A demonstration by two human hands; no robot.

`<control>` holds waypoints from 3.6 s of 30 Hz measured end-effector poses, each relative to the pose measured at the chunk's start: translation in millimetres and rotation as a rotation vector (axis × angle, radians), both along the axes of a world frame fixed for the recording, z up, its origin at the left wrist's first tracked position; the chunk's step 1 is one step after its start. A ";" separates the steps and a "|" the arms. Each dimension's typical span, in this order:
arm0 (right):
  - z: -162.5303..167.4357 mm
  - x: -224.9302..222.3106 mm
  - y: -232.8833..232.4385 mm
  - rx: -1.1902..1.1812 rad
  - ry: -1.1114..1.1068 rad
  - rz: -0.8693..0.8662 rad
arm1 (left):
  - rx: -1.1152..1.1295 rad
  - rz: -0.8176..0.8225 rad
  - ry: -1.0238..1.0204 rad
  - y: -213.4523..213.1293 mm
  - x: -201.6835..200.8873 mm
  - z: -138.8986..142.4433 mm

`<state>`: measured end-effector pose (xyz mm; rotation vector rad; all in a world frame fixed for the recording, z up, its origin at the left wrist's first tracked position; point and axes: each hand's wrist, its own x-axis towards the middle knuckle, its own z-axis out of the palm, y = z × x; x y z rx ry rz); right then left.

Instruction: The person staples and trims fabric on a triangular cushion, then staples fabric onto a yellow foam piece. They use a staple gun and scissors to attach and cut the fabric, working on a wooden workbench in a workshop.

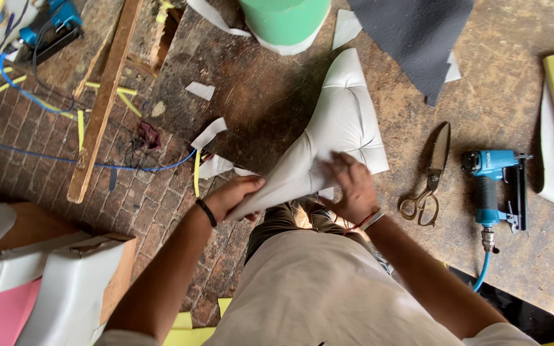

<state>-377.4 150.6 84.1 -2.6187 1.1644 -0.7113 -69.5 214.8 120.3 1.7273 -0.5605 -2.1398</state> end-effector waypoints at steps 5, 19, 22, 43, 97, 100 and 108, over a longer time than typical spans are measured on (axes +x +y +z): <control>33.2 10.1 -0.8 -0.012 -0.315 -0.184 | -0.415 -0.173 0.137 -39.4 -71.1 50.3; 8.9 -93.7 -53.1 1.021 -1.633 0.176 | -1.330 -0.691 -0.713 -126.6 -159.2 113.2; -1.9 -67.7 -62.3 1.129 -1.613 0.209 | -1.266 -0.824 -0.749 -112.3 -145.8 97.8; -73.0 -47.1 -3.3 0.673 -0.108 -0.701 | -0.928 -0.671 -0.909 -100.9 -114.9 -138.8; -109.0 -40.0 -107.0 -0.066 -0.021 0.007 | -0.585 -0.983 -0.017 -191.5 -118.7 -138.5; -127.5 -38.7 -103.2 0.011 -0.055 -0.012 | -0.510 -1.098 -0.061 -209.6 -125.0 -137.2; -122.9 -21.8 -95.7 0.191 -0.222 -0.085 | -0.437 -1.290 -0.261 -223.3 -136.1 -139.3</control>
